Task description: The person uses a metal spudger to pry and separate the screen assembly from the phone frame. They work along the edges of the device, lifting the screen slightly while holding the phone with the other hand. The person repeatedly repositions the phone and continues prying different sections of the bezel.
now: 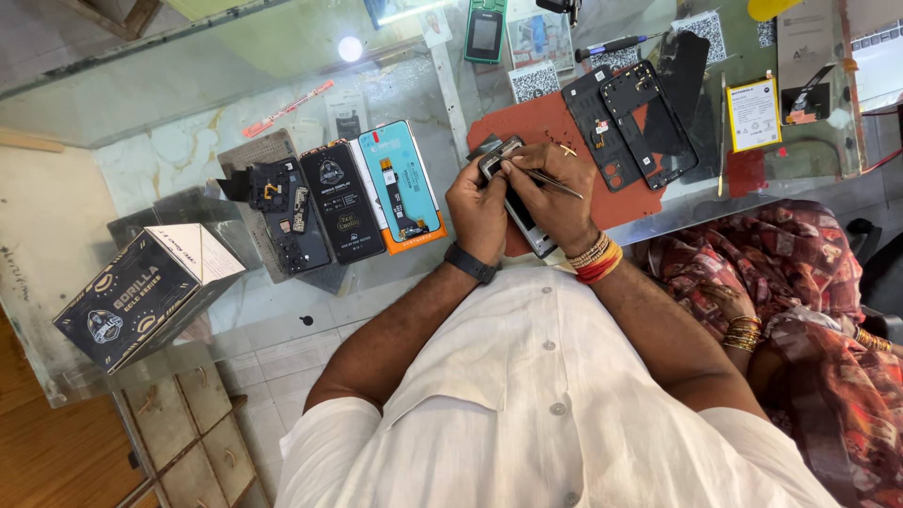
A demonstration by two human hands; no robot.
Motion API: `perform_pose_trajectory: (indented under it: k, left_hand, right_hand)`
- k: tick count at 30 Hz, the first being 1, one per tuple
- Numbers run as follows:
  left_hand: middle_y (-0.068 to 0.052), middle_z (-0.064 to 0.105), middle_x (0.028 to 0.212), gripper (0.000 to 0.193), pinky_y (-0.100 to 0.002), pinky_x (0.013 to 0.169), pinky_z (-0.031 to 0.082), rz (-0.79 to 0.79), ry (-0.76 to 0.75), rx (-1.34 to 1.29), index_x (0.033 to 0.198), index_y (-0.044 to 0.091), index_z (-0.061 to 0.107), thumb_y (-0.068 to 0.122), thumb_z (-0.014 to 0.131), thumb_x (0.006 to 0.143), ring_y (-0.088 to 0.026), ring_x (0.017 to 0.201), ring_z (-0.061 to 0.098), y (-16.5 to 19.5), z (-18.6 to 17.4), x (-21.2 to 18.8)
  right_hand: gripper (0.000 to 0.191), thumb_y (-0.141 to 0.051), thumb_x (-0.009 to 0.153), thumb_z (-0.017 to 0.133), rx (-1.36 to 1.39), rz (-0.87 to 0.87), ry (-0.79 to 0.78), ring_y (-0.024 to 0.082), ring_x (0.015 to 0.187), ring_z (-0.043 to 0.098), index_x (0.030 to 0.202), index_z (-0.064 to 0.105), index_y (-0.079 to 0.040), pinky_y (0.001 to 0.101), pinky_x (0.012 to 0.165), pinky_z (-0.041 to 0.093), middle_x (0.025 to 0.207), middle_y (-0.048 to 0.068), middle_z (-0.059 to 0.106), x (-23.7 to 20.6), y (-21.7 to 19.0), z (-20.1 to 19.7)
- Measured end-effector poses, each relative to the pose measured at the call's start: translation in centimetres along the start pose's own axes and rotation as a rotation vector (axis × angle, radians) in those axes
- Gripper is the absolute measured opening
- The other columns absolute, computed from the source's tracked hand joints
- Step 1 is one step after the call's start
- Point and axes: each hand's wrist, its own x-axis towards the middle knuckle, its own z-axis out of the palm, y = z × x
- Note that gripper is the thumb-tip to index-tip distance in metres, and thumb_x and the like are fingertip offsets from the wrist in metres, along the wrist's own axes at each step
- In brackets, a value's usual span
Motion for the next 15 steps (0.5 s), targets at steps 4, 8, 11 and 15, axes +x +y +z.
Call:
perform_pose_trajectory:
  k: [4, 8, 11, 15]
  left_hand:
    - [-0.003, 0.071, 0.104, 0.017, -0.023, 0.082, 0.053, -0.006, 0.005, -0.017, 0.115, -0.005, 0.069, -0.004, 0.061, 0.101, -0.007, 0.094, 0.063, -0.01, 0.04, 0.04]
    - [-0.004, 0.072, 0.105, 0.019, -0.023, 0.084, 0.053, -0.008, 0.006, -0.035, 0.116, -0.005, 0.069, -0.006, 0.059, 0.1, -0.007, 0.095, 0.064, -0.14, 0.02, -0.02]
    - [-0.004, 0.072, 0.105, 0.019, -0.023, 0.083, 0.053, -0.019, 0.007, -0.042, 0.115, -0.005, 0.069, -0.006, 0.059, 0.099, -0.008, 0.095, 0.064, -0.28, -0.02, 0.01]
    - [-0.004, 0.071, 0.104, 0.018, -0.023, 0.083, 0.052, -0.013, 0.007, -0.043, 0.115, -0.005, 0.069, -0.006, 0.06, 0.1, -0.007, 0.094, 0.063, -0.39, -0.07, 0.05]
  right_hand:
    - [0.014, 0.006, 0.092, 0.08, 0.005, 0.003, -0.015, 0.02, 0.09, 0.077, 0.096, 0.067, 0.005, 0.0295, 0.078, 0.062, 0.1, 0.016, 0.076, 0.03, 0.08, -0.03]
    - [0.013, 0.007, 0.091, 0.08, 0.023, -0.002, -0.031, 0.021, 0.092, 0.076, 0.095, 0.067, 0.005, 0.0303, 0.08, 0.062, 0.101, 0.017, 0.076, 0.08, 0.05, -0.09]
    - [0.013, 0.008, 0.091, 0.08, 0.027, -0.007, -0.041, 0.022, 0.093, 0.077, 0.095, 0.068, 0.006, 0.0309, 0.081, 0.062, 0.102, 0.018, 0.076, 0.12, -0.04, -0.17]
    - [0.012, 0.009, 0.09, 0.079, 0.012, -0.041, -0.046, 0.023, 0.093, 0.077, 0.095, 0.068, 0.005, 0.0313, 0.08, 0.062, 0.1, 0.018, 0.075, 0.19, -0.24, -0.2]
